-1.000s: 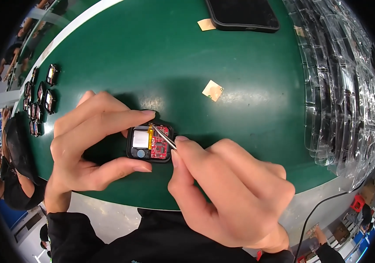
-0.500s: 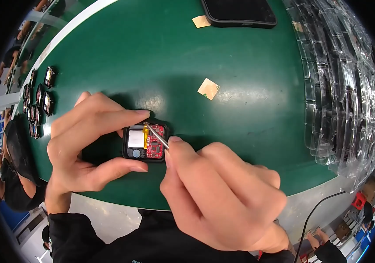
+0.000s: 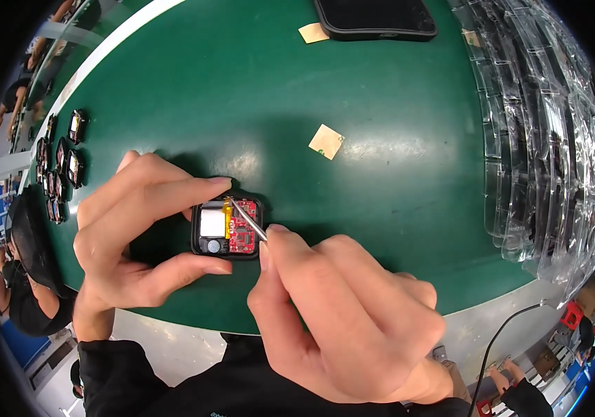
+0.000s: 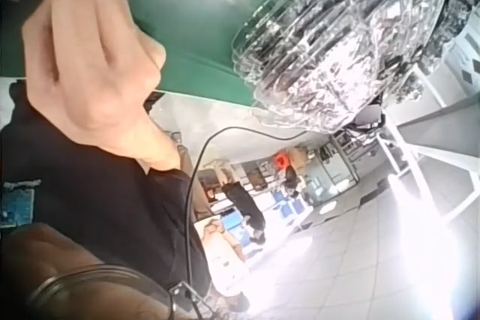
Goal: The recorder is using tweezers to assemble or repair internal components of small electronic devices, likely smartwatches.
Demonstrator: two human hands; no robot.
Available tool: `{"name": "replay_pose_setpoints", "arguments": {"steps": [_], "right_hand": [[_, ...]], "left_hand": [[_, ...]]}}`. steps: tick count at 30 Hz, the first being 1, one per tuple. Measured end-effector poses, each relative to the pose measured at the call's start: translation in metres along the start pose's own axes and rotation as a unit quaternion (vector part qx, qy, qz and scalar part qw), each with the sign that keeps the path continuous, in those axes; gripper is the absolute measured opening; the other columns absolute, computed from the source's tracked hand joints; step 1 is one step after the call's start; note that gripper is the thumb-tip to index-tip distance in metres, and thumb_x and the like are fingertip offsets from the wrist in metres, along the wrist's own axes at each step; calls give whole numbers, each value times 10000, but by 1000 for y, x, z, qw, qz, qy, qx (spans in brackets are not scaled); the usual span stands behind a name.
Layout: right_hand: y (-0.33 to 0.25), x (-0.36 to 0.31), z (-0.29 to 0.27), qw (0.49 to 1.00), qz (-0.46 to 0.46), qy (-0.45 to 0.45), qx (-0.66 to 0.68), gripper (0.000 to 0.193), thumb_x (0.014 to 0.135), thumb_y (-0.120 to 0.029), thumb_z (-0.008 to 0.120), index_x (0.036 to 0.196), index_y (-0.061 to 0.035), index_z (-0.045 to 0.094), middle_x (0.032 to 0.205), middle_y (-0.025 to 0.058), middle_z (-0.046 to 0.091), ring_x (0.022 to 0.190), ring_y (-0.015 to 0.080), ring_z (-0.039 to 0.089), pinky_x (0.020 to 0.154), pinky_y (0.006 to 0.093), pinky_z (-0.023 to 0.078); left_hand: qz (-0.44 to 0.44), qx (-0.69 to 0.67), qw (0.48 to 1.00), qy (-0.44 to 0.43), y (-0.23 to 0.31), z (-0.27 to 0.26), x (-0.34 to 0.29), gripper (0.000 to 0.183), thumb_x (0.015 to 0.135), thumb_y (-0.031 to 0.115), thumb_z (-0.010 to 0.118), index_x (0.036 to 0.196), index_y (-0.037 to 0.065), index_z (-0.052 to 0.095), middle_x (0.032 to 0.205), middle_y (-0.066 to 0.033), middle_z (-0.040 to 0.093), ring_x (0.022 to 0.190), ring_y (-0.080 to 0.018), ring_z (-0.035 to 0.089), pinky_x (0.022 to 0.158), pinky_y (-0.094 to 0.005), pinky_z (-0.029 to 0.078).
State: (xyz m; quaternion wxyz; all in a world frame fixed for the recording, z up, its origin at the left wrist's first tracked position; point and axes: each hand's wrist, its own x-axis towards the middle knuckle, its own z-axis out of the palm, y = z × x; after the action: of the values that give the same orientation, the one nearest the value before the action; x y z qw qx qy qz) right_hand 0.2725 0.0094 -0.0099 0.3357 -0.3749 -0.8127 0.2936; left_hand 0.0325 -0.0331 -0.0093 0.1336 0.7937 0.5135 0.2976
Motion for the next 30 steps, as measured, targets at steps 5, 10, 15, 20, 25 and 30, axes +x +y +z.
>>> {"name": "replay_pose_setpoints", "arguments": {"steps": [5, 10, 15, 20, 25, 30], "right_hand": [[2, 0, 0, 1000, 1, -4, 7, 164, 844, 96, 815, 990, 23, 807, 671, 55, 694, 467, 58, 513, 444, 239, 340], [4, 1, -3, 1000, -6, -15, 10, 176, 839, 97, 817, 1002, 32, 814, 674, 65, 698, 471, 64, 521, 445, 240, 342], [5, 1, -1, 1000, -4, -11, 27, 197, 840, 103, 813, 1025, 34, 825, 687, 62, 704, 473, 72, 514, 444, 245, 330], [3, 3, -2, 1000, -4, -13, 22, 196, 846, 99, 815, 1030, 32, 829, 678, 49, 686, 471, 66, 500, 443, 246, 323], [5, -1, -3, 999, -7, -7, 33, 175, 860, 81, 817, 1029, 35, 828, 657, 36, 653, 476, 68, 495, 449, 248, 322], [7, -2, -9, 994, 39, 40, 91, 171, 843, 64, 840, 1009, 32, 815, 647, 28, 626, 455, 77, 429, 428, 266, 314]], "left_hand": [[1, 2, 1000, 1, -1, 1, -1, 700, 666, 402, 1003, 1148, -70, 816, 885, -129, 733, 698, -215, 645, 669, -349, 421], [-2, -1, 1000, -4, 0, 0, 0, 707, 660, 408, 1005, 1150, -66, 817, 886, -129, 733, 700, -216, 647, 671, -348, 418], [-5, -2, 1000, -4, -2, 0, -1, 709, 658, 402, 1006, 1158, -64, 816, 889, -128, 735, 715, -221, 650, 677, -351, 414], [-11, -5, 1000, -4, -1, -2, 1, 704, 654, 389, 1010, 1157, -63, 814, 904, -129, 741, 730, -225, 654, 689, -356, 415], [-49, -19, 998, -21, 6, -3, 1, 645, 674, 323, 1015, 1173, -36, 819, 919, -103, 754, 752, -210, 662, 711, -347, 418], [-83, -21, 996, -26, 13, -4, 2, 594, 683, 247, 1009, 1192, 8, 819, 940, -71, 771, 774, -185, 676, 722, -336, 415]]}}
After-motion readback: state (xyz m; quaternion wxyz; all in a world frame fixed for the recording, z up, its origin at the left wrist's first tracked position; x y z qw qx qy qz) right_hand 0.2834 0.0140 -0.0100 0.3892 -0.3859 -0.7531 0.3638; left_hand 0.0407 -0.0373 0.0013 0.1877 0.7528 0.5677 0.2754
